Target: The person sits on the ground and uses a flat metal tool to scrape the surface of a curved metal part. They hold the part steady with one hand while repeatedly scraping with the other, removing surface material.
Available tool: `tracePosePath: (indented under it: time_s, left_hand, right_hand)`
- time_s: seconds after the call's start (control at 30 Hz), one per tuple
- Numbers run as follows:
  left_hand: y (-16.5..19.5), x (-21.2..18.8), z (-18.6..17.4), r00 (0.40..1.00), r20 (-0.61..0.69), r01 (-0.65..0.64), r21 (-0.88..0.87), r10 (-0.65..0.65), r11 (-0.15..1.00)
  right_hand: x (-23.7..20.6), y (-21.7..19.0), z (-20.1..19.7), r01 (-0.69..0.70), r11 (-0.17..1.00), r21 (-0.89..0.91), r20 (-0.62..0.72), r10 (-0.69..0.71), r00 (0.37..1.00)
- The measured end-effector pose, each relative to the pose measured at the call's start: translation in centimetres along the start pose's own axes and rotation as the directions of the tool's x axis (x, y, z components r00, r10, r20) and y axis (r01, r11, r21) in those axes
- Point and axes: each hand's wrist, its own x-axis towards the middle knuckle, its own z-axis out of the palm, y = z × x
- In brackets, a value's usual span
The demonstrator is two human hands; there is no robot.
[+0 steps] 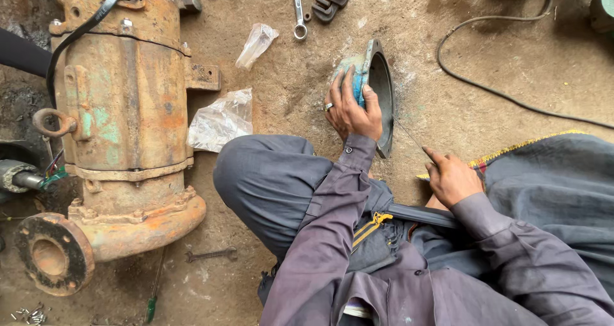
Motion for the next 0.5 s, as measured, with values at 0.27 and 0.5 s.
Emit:
tracePosePath:
  time_s: [0.27,0.5]
  left_hand:
    - [-0.2,-0.3,0.0,1.000,0.002,-0.016,0.025,0.016,1.000]
    - [-0.5,-0.5,0.0,1.000,0.005,-0.022,0.012,0.022,1.000]
  right_hand:
    - [-0.1,-2.7,-2.2,-0.025,0.999,-0.027,0.035,0.026,0.999]
    - [-2.2,-4.4,-3.2,0.091,0.961,-0.260,-0.005,-0.095,0.995]
